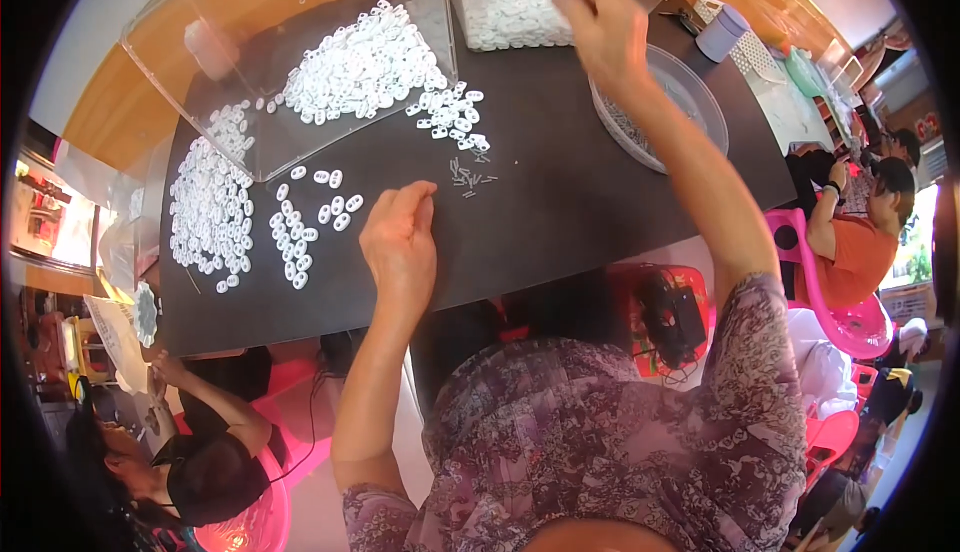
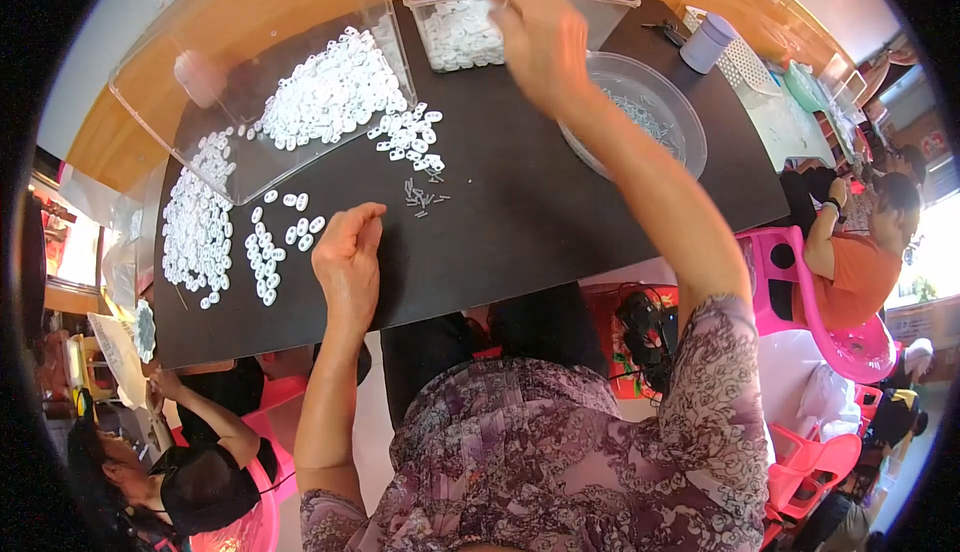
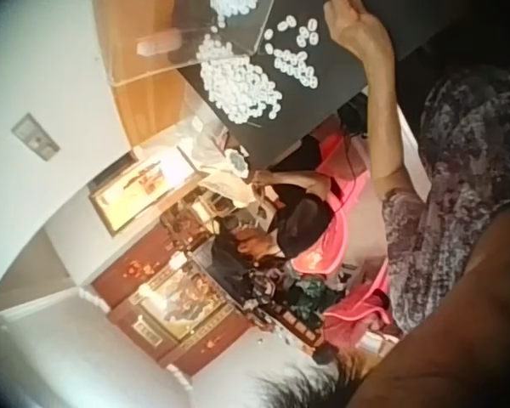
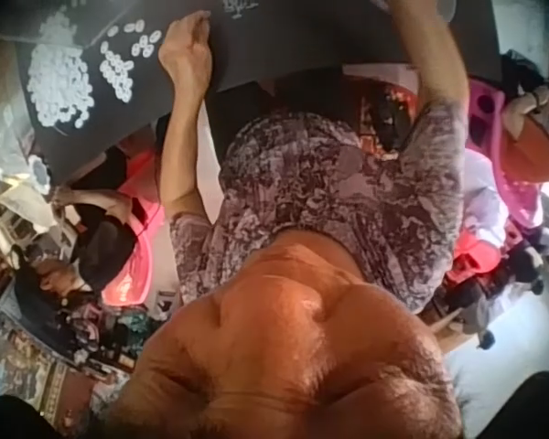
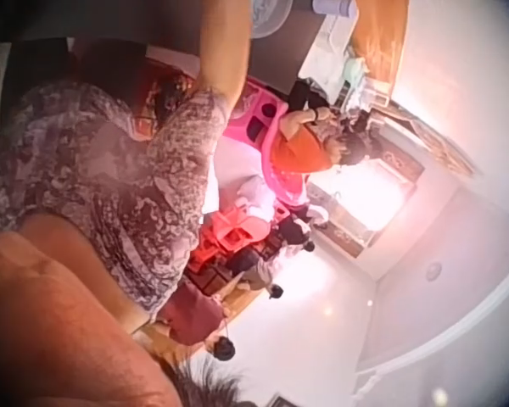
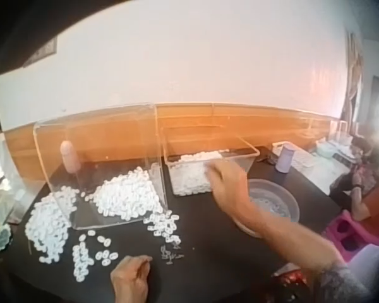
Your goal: Assembling small plastic components by inserting metal pins into pre-drilled holes.
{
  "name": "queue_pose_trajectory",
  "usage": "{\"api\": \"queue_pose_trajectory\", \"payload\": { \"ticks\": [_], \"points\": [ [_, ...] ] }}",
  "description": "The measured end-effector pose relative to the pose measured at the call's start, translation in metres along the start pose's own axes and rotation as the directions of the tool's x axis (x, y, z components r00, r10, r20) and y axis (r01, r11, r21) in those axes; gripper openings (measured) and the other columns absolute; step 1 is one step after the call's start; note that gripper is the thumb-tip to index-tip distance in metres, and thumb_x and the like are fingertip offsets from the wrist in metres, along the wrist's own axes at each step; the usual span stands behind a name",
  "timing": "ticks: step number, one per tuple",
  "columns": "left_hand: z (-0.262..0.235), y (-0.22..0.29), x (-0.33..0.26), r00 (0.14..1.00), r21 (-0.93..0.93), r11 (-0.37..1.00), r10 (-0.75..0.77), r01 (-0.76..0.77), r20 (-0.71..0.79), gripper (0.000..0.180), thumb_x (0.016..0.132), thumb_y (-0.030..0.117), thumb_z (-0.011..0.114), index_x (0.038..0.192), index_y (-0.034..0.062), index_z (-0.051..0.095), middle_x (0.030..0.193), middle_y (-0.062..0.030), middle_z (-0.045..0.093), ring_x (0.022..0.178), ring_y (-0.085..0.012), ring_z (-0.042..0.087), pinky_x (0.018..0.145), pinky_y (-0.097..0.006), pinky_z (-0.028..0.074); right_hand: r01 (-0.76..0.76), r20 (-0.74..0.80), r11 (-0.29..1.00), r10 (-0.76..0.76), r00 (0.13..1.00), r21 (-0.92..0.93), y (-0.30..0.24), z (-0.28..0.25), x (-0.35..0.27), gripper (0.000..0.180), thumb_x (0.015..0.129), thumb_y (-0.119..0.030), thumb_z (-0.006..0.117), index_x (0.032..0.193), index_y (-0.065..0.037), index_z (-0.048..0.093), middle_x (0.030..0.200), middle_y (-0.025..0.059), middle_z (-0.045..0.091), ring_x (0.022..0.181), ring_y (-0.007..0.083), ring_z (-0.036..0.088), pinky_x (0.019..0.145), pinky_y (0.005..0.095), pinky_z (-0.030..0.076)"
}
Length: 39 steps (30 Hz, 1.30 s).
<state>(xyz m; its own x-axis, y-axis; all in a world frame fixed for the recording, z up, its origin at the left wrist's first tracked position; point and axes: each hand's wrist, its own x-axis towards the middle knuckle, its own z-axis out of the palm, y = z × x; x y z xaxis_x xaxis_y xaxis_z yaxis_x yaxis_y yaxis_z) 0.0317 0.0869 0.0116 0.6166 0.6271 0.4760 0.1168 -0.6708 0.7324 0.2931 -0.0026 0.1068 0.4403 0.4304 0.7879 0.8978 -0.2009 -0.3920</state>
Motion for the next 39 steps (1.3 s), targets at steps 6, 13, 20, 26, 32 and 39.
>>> {"api": "queue_pose_trajectory", "payload": {
  "ticks": [6,13,20,26,32,39],
  "points": [
    [0.017,-0.005,0.020,0.999,0.069,0.998,-0.002,-0.001,0.038,0.011,0.078,0.001,0.063,0.088,0.0064,0.066,0.072,-0.0104,0.056,0.066,-0.0284,0.057,0.059,-0.037,0.044,0.161,-0.047,0.899,-0.197,0.979,-0.407,0.098,0.033,0.067,0.014,0.068,-0.011,0.058,0.078,-0.007,0.066,0.072,0.0179,0.061,0.074,0.0345,0.060,0.067,0.0448,0.047],
    [0.033,-0.008,0.044,0.992,0.119,0.990,0.066,-0.079,0.111,0.013,0.079,0.004,0.062,0.089,0.0091,0.068,0.068,-0.0109,0.054,0.066,-0.0291,0.057,0.059,-0.039,0.044,0.359,-0.093,0.885,-0.401,0.911,-0.297,0.043,0.029,0.022,0.012,0.073,-0.007,0.059,0.082,-0.005,0.066,0.076,0.0140,0.060,0.077,0.0315,0.057,0.069,0.0407,0.045],
    [0.050,-0.010,0.061,0.977,0.198,0.975,0.063,-0.104,0.202,0.019,0.083,0.006,0.058,0.097,0.0101,0.068,0.074,-0.0119,0.057,0.069,-0.0280,0.059,0.064,-0.035,0.045,0.111,0.427,0.976,-0.182,0.886,0.185,-0.008,0.016,-0.111,0.010,0.070,-0.007,0.067,0.080,-0.007,0.066,0.074,0.0086,0.058,0.073,0.0273,0.055,0.066,0.0378,0.045],
    [0.045,-0.006,0.061,0.967,0.219,0.967,0.075,-0.129,0.242,0.022,0.081,0.003,0.058,0.099,0.0106,0.068,0.075,-0.0125,0.058,0.070,-0.0274,0.059,0.064,-0.035,0.045,0.078,0.437,0.970,-0.174,0.883,0.230,-0.023,0.022,-0.131,0.011,0.068,-0.005,0.069,0.079,-0.005,0.065,0.072,0.0080,0.055,0.071,0.0270,0.052,0.062,0.0374,0.043],
    [0.036,-0.009,0.050,0.987,0.083,0.996,0.008,-0.022,0.163,0.013,0.079,0.004,0.060,0.091,0.0061,0.067,0.072,-0.0128,0.055,0.070,-0.0315,0.058,0.063,-0.039,0.044,0.218,0.406,0.951,-0.291,0.866,0.218,-0.027,0.027,-0.130,0.010,0.067,-0.001,0.067,0.070,-0.004,0.058,0.069,0.0082,0.048,0.068,0.0266,0.047,0.059,0.0383,0.040],
    [0.035,-0.010,0.049,0.988,0.085,0.995,0.031,-0.044,0.155,0.013,0.080,0.001,0.059,0.091,0.0051,0.066,0.073,-0.0116,0.058,0.067,-0.0238,0.058,0.063,-0.032,0.043,0.247,0.364,0.947,-0.308,0.879,0.204,-0.027,0.030,-0.132,0.013,0.069,0.001,0.064,0.070,-0.004,0.052,0.069,0.0087,0.049,0.068,0.0276,0.049,0.058,0.0380,0.041]
  ]
}}
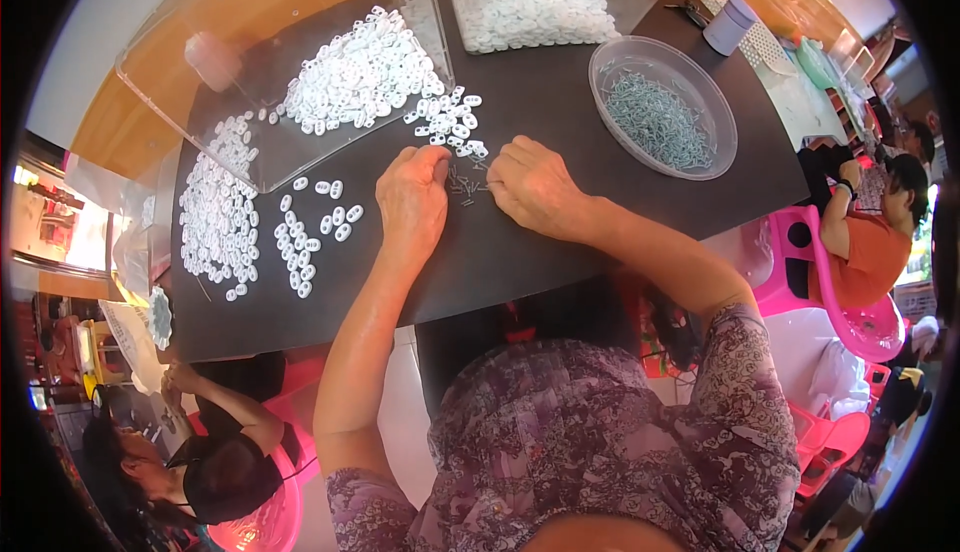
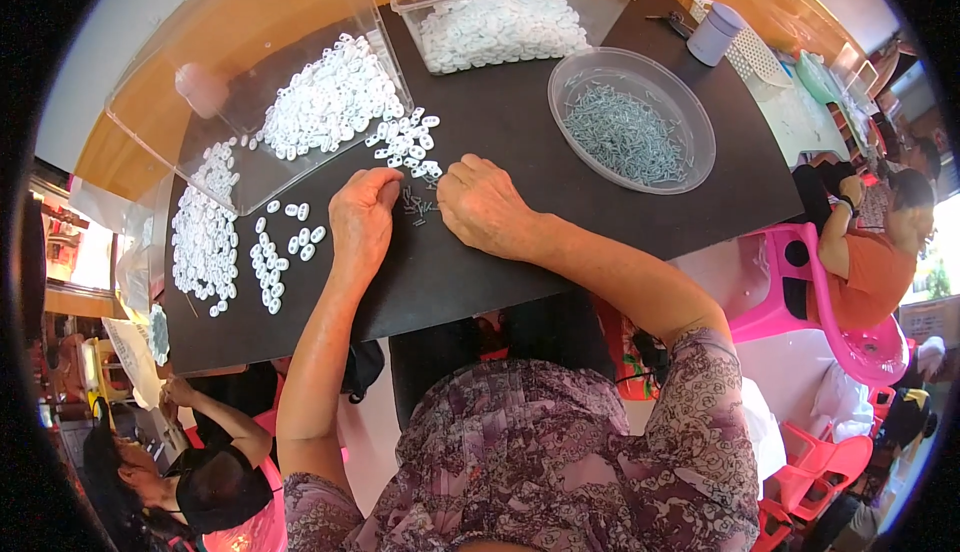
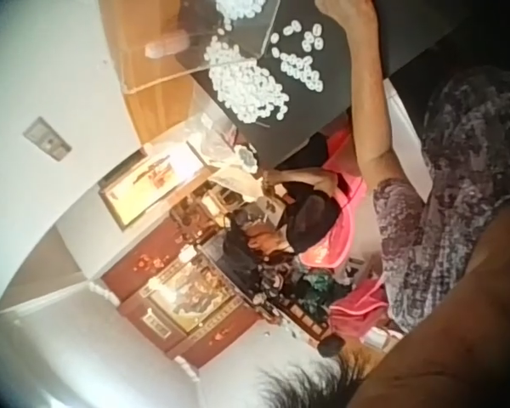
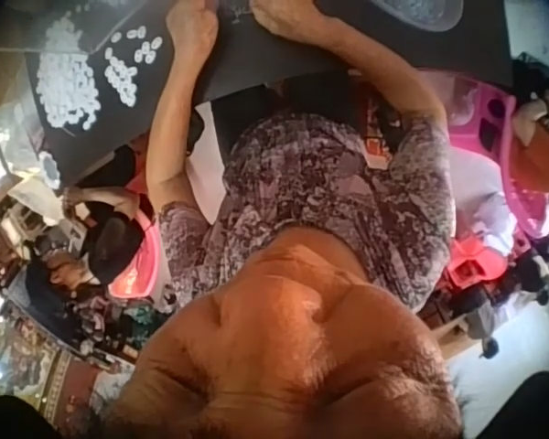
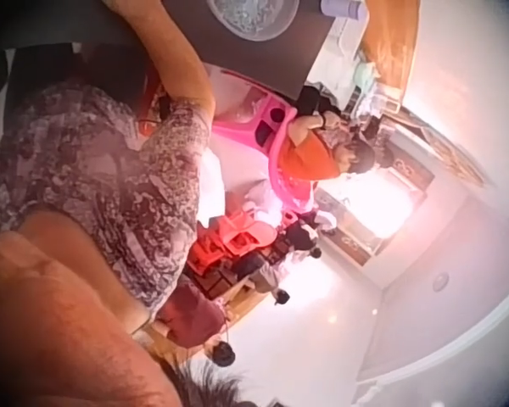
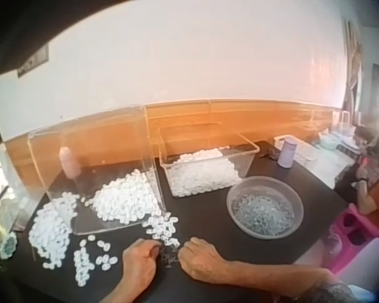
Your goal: Assembling small plastic components by inserting metal pins into pre-drilled holes.
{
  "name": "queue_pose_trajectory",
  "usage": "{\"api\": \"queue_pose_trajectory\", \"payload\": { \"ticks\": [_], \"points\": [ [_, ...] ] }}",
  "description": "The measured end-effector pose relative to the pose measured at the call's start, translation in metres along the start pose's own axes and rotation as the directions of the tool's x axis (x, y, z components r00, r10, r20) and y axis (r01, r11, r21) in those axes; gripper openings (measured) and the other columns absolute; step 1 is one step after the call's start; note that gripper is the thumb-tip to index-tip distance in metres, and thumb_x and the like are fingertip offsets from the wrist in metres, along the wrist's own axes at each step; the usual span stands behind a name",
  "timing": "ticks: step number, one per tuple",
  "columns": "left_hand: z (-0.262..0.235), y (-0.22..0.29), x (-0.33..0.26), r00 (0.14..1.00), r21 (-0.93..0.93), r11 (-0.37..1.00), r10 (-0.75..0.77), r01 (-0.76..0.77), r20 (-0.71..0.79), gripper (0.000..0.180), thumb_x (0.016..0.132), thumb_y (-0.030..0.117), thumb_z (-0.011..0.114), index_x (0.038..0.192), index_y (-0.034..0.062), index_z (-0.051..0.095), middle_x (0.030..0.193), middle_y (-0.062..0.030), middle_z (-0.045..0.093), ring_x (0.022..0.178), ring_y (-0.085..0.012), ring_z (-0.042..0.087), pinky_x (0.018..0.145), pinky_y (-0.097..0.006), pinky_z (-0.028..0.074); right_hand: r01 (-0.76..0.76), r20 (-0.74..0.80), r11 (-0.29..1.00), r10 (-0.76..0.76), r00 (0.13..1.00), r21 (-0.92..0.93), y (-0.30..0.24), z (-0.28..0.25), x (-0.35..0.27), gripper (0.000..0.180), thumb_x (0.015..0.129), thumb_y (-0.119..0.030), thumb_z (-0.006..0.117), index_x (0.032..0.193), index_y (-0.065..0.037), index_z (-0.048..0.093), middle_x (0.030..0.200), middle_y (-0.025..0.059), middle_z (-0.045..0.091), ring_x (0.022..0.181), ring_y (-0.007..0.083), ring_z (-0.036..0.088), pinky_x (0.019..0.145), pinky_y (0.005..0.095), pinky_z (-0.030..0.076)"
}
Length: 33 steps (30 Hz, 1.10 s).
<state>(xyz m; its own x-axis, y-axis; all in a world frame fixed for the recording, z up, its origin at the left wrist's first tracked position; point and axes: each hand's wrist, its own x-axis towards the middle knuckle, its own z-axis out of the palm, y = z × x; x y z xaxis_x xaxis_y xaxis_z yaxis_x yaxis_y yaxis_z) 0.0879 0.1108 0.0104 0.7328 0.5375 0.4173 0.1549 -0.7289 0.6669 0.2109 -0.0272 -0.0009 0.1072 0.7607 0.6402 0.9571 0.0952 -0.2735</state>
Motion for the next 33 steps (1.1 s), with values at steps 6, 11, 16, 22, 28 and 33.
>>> {"api": "queue_pose_trajectory", "payload": {
  "ticks": [6,11,16,22,28,33],
  "points": [
    [0.012,0.006,0.013,0.986,0.190,0.968,0.164,-0.163,0.011,0.016,0.076,0.005,0.065,0.092,0.0097,0.068,0.070,-0.0112,0.055,0.068,-0.0286,0.057,0.062,-0.037,0.045,-0.165,-0.003,0.981,0.166,0.986,0.102,-0.002,0.000,-0.006,0.012,0.069,-0.001,0.062,0.070,-0.004,0.050,0.071,0.0100,0.052,0.070,0.0298,0.051,0.062,0.0396,0.042],
    [0.025,0.004,0.024,0.970,0.326,0.914,0.220,-0.243,0.106,0.015,0.071,0.006,0.063,0.084,0.0108,0.068,0.076,-0.0135,0.056,0.077,-0.0307,0.058,0.063,-0.041,0.047,-0.244,-0.031,0.958,0.251,0.968,0.152,-0.002,0.000,-0.005,0.012,0.070,-0.001,0.062,0.071,-0.005,0.051,0.070,0.0092,0.054,0.070,0.0294,0.052,0.063,0.0391,0.043],
    [0.028,0.013,0.033,0.952,0.399,0.872,0.207,-0.284,0.226,0.011,0.071,0.005,0.062,0.081,0.0050,0.066,0.084,-0.0163,0.057,0.082,-0.0315,0.059,0.069,-0.041,0.050,-0.235,-0.062,0.960,0.247,0.967,0.154,0.001,0.001,-0.007,0.010,0.071,-0.001,0.063,0.075,-0.005,0.054,0.067,0.0072,0.053,0.067,0.0265,0.053,0.059,0.0378,0.042],
    [0.026,0.015,0.039,0.954,0.409,0.873,0.178,-0.267,0.242,0.011,0.072,0.004,0.061,0.082,0.0044,0.065,0.085,-0.0149,0.060,0.083,-0.0308,0.060,0.069,-0.041,0.050,-0.296,-0.015,0.938,0.304,0.953,0.180,-0.001,-0.002,-0.006,0.013,0.071,-0.001,0.062,0.075,-0.004,0.050,0.070,0.0099,0.055,0.070,0.0302,0.053,0.063,0.0406,0.043],
    [0.016,0.010,0.026,0.980,0.138,0.972,0.180,-0.190,0.083,0.015,0.069,0.005,0.070,0.076,0.0026,0.057,0.071,-0.0089,0.059,0.066,-0.0241,0.058,0.060,-0.036,0.045,-0.378,0.045,0.886,0.381,0.924,0.269,-0.004,-0.010,-0.005,0.013,0.072,0.000,0.063,0.079,-0.004,0.053,0.069,0.0088,0.054,0.070,0.0286,0.054,0.064,0.0390,0.044],
    [-0.009,0.015,-0.007,0.978,-0.362,0.908,-0.183,0.209,0.104,0.011,0.076,0.001,0.066,0.087,0.0014,0.063,0.067,0.0021,0.056,0.058,-0.0048,0.046,0.050,-0.022,0.038,-0.471,0.136,0.780,0.458,0.878,0.413,-0.005,-0.014,-0.007,0.014,0.076,-0.001,0.064,0.089,-0.003,0.059,0.073,0.0041,0.053,0.068,0.0157,0.052,0.061,0.0290,0.043]
  ]
}}
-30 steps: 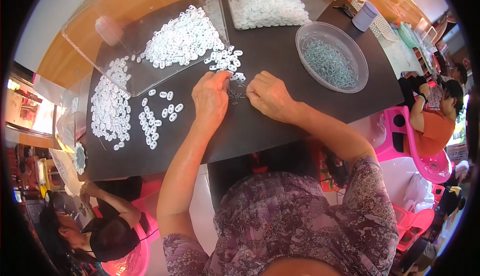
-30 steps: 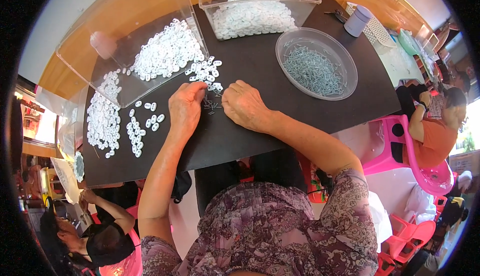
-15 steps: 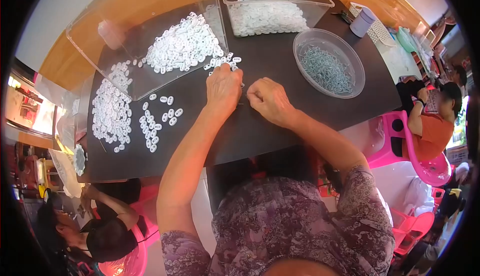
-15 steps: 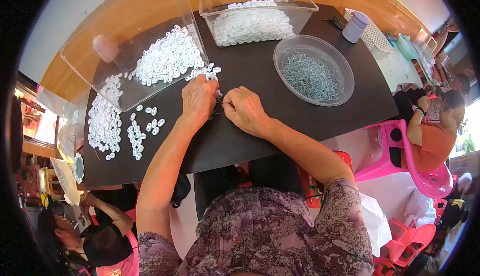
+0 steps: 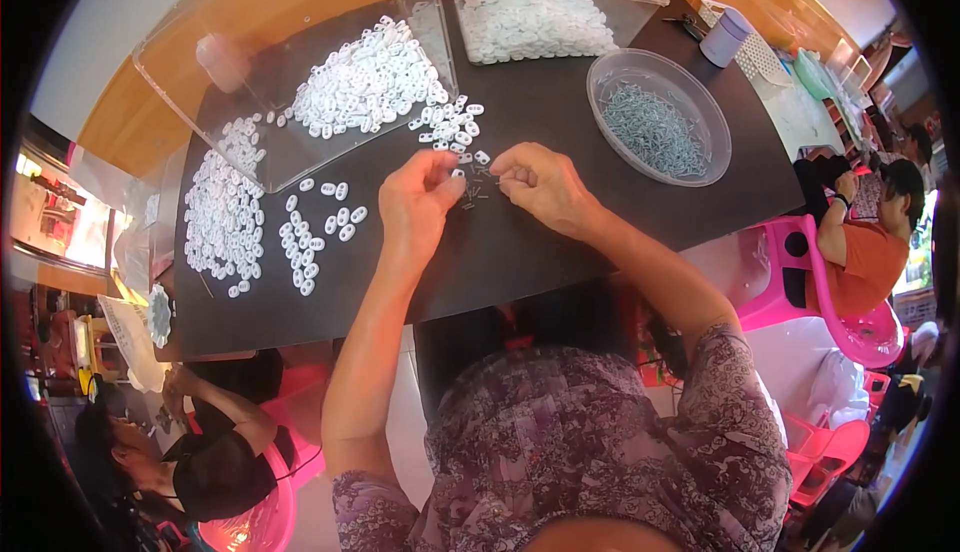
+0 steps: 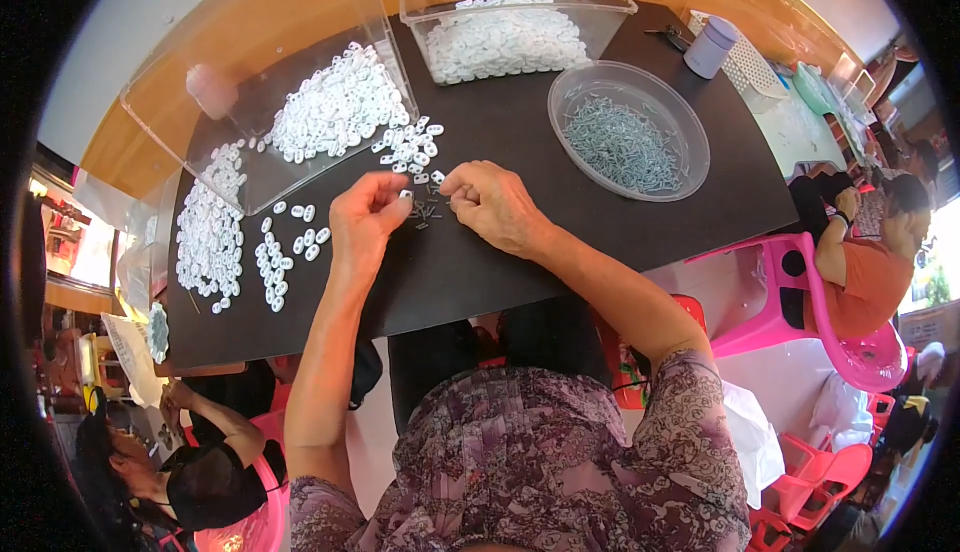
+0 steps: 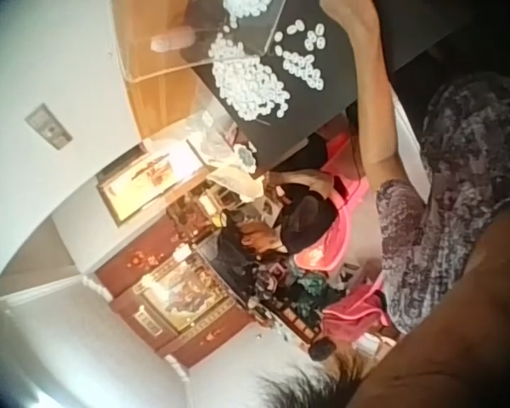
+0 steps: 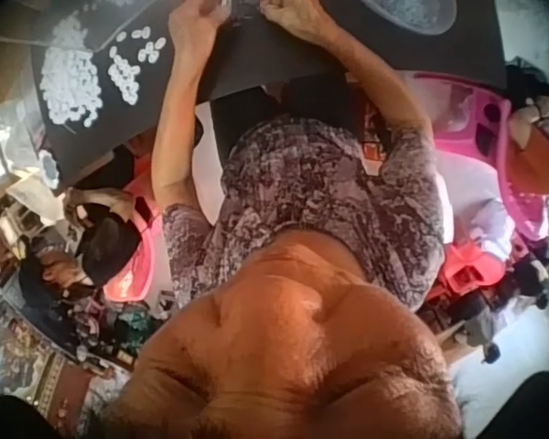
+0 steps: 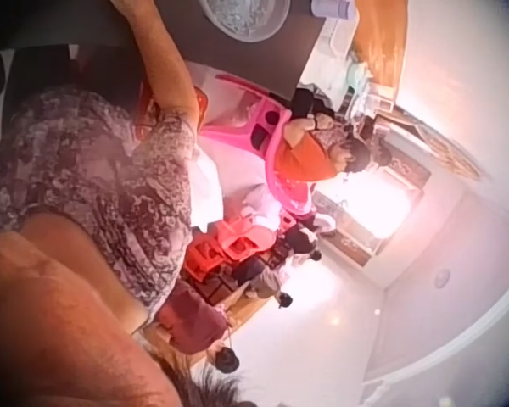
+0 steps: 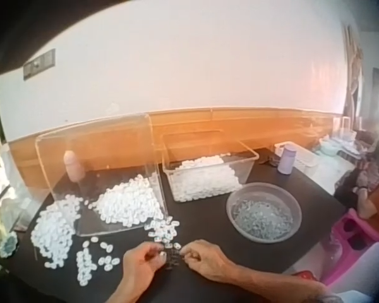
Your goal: Assembling small plastic components by inserting metal pins into pre-drilled holes.
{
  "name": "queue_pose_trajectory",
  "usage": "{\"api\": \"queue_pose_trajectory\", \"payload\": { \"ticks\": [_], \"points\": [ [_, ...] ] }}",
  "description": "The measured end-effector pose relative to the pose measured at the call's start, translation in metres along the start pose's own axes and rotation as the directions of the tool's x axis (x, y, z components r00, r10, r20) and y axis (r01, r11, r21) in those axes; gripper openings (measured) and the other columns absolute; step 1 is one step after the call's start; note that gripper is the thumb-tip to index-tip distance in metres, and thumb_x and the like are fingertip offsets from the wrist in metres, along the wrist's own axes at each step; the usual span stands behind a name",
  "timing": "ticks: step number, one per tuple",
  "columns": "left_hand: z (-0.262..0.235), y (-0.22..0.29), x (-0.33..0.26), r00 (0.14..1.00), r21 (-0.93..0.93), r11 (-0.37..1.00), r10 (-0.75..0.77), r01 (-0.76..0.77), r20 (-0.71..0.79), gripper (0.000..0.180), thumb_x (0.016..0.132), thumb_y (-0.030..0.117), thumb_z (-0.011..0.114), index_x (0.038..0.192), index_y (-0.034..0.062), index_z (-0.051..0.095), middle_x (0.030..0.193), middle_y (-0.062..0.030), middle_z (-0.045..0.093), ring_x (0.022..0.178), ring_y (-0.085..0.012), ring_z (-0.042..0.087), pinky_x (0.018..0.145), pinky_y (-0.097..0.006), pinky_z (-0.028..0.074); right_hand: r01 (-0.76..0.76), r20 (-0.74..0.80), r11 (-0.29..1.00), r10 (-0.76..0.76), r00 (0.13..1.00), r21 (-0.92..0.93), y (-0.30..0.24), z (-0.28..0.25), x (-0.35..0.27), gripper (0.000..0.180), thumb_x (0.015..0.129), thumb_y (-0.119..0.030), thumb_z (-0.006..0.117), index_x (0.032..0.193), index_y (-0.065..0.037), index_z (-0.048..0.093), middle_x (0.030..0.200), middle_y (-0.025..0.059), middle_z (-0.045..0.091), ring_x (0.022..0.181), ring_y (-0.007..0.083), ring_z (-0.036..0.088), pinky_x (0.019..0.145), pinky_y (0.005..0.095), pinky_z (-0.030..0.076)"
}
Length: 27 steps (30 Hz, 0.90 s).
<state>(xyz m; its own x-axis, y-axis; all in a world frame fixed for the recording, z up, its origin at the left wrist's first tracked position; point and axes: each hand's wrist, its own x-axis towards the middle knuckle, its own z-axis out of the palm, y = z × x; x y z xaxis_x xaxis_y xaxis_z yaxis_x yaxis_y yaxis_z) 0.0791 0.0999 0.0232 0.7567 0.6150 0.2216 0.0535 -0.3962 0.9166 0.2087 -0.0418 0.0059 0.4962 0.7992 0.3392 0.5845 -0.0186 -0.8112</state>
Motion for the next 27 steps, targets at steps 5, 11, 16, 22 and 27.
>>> {"api": "queue_pose_trajectory", "payload": {
  "ticks": [5,11,16,22,27],
  "points": [
    [-0.014,0.012,-0.042,0.947,-0.500,0.808,-0.308,0.311,0.092,0.009,0.083,0.007,0.065,0.087,-0.0011,0.063,0.068,-0.0014,0.057,0.055,-0.0072,0.048,0.049,-0.019,0.035,-0.132,0.142,0.987,0.118,0.983,0.091,-0.042,0.004,-0.008,0.013,0.080,-0.003,0.064,0.093,-0.003,0.063,0.081,0.0005,0.053,0.069,0.0052,0.049,0.060,0.0213,0.042],
    [-0.015,0.015,-0.067,0.918,-0.764,0.553,-0.377,0.332,0.126,0.010,0.085,0.006,0.063,0.088,-0.0031,0.062,0.071,-0.0071,0.060,0.054,-0.0096,0.051,0.048,-0.021,0.039,0.003,0.036,0.995,-0.006,0.999,0.096,-0.060,0.025,-0.017,0.009,0.081,-0.003,0.062,0.090,0.000,0.062,0.083,0.0049,0.056,0.074,0.0101,0.054,0.066,0.0246,0.044],
    [-0.016,0.015,-0.078,0.934,-0.829,0.498,-0.351,0.253,0.075,0.010,0.086,0.005,0.062,0.092,-0.0040,0.062,0.074,-0.0092,0.062,0.055,-0.0122,0.053,0.050,-0.023,0.042,-0.010,-0.012,0.992,0.012,1.000,0.124,-0.069,0.038,-0.024,0.008,0.079,-0.001,0.062,0.086,-0.001,0.059,0.080,0.0112,0.057,0.073,0.0230,0.057,0.064,0.0317,0.046],
    [-0.019,0.014,-0.085,0.939,-0.847,0.476,-0.337,0.236,0.072,0.012,0.084,0.000,0.062,0.094,-0.0059,0.062,0.079,-0.0106,0.063,0.059,-0.0136,0.056,0.055,-0.024,0.045,-0.105,0.009,0.960,0.106,0.994,0.258,-0.069,0.049,-0.032,0.008,0.080,0.001,0.062,0.088,-0.001,0.060,0.078,0.0050,0.056,0.067,0.0107,0.053,0.060,0.0253,0.044],
    [-0.018,0.011,-0.090,0.940,-0.835,0.506,-0.340,0.217,0.037,0.012,0.082,-0.003,0.062,0.094,-0.0065,0.062,0.079,-0.0090,0.063,0.061,-0.0132,0.054,0.056,-0.024,0.044,-0.197,0.033,0.912,0.199,0.980,0.360,-0.074,0.052,-0.036,0.010,0.081,0.000,0.062,0.091,-0.001,0.060,0.079,0.0007,0.059,0.067,0.0037,0.052,0.060,0.0207,0.044]
  ]
}}
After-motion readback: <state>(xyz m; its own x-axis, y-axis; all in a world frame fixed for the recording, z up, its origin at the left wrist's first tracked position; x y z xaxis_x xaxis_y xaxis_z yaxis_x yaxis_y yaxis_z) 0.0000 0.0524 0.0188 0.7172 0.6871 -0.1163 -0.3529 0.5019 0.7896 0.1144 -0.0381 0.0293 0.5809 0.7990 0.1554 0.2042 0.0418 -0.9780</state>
